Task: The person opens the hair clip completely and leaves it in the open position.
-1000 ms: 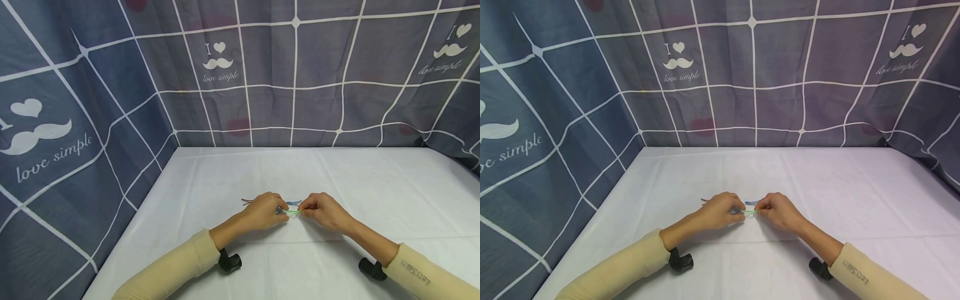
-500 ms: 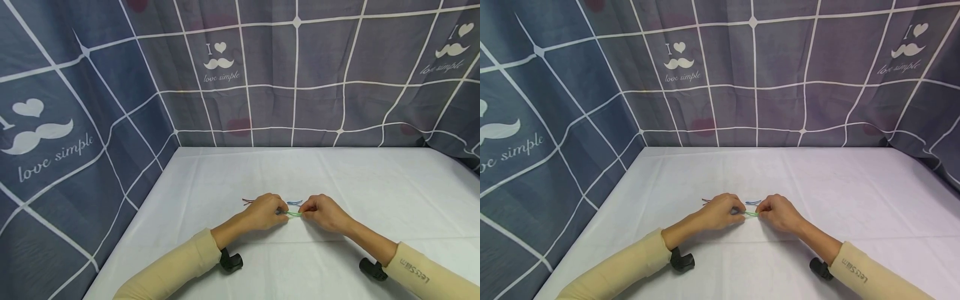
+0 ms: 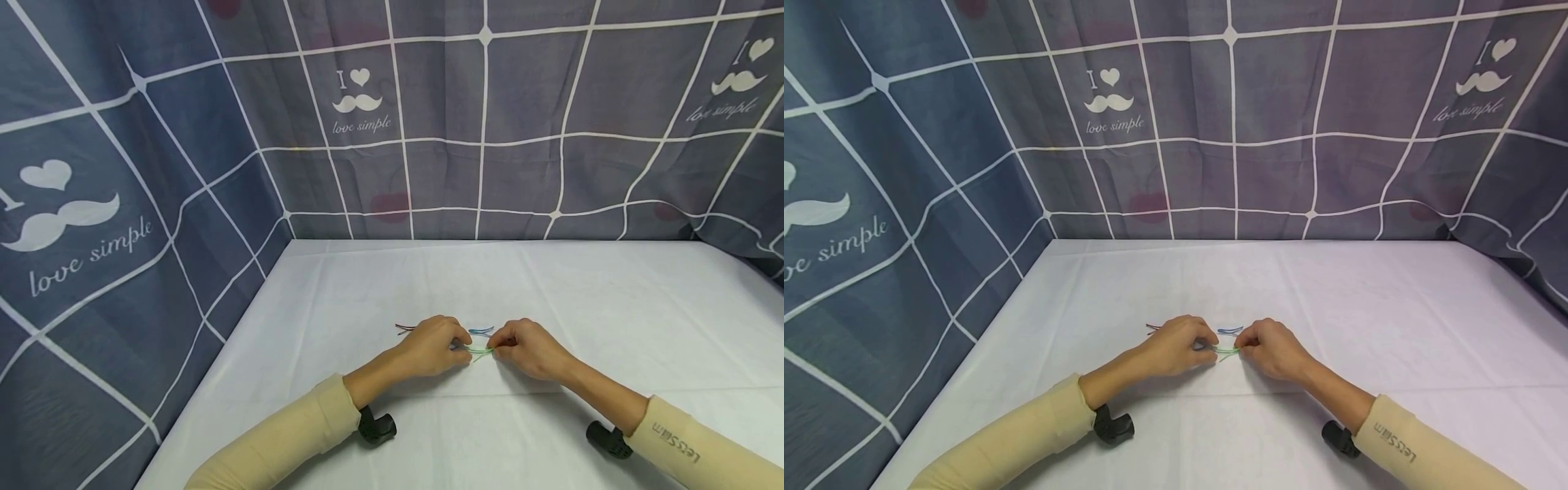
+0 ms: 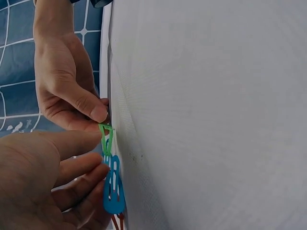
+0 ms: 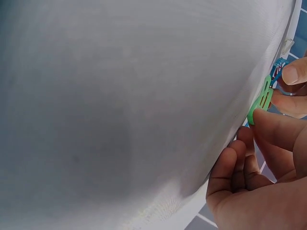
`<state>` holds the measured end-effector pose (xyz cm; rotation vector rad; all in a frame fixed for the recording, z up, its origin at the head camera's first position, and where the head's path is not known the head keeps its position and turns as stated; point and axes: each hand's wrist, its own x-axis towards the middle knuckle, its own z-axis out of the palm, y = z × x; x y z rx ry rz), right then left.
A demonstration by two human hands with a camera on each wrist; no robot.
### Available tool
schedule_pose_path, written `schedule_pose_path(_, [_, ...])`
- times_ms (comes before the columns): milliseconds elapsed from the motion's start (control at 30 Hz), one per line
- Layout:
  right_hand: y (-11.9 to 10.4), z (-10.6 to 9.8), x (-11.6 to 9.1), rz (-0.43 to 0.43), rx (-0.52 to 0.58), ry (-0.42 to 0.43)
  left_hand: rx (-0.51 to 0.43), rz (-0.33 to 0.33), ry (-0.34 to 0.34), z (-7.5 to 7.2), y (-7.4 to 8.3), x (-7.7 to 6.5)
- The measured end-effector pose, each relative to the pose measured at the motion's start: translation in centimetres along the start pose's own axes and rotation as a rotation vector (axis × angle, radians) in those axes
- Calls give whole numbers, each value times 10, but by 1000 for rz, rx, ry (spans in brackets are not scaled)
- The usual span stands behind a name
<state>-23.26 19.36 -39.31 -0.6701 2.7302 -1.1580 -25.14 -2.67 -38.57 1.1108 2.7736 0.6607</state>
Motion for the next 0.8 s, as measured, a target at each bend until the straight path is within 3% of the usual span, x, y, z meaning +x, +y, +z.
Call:
schedule_pose_path(500, [0, -3, -2, 2, 23, -15, -42, -27, 17, -2, -1, -1])
schedule_pose_path(800, [-6, -3, -3, 35, -26, 10, -73, -50, 83, -20, -9, -14])
